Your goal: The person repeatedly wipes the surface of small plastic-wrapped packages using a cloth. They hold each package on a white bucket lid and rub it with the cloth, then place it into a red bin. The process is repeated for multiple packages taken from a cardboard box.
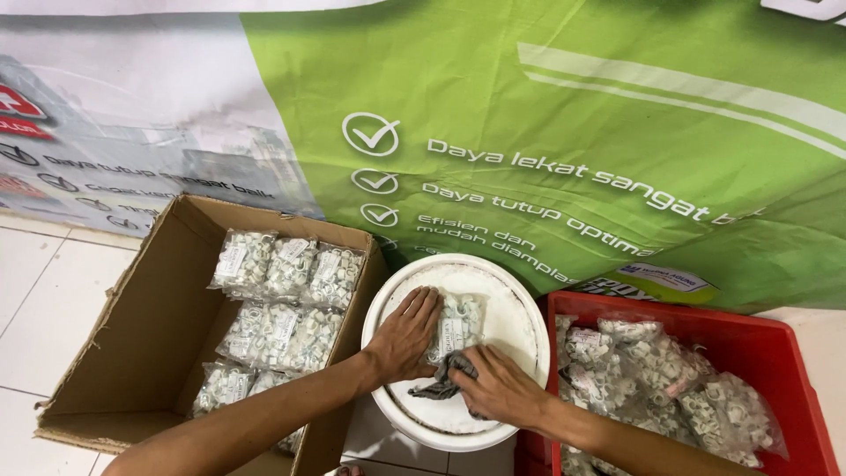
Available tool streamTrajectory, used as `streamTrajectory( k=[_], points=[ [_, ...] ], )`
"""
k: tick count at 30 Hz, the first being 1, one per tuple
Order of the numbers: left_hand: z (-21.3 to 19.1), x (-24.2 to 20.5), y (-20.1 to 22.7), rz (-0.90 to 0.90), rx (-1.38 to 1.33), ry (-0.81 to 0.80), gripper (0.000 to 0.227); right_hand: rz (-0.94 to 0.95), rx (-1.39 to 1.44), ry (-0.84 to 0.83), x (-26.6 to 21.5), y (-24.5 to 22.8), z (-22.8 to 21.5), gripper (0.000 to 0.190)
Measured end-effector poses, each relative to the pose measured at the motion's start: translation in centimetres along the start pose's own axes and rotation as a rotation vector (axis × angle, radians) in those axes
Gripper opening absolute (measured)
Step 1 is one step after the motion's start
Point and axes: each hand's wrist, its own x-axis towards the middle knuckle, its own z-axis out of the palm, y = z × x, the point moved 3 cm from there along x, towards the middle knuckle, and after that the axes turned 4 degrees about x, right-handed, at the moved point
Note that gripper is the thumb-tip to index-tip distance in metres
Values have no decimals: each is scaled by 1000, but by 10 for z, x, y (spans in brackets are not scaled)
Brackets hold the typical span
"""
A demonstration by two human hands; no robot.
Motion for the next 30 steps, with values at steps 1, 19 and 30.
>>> streamTrajectory(
  k=[1, 19, 30],
  points=[
    [3, -1, 0, 0, 2, 0, 134, 0, -1, 1, 5, 4, -5, 41],
    [6, 2, -1, -32, -146, 34, 138, 390, -152, 83, 74, 105, -48, 33],
    [-34, -10, -14, -9, -160, 117, 134, 325, -143, 210, 64, 77, -68, 28]
  ],
)
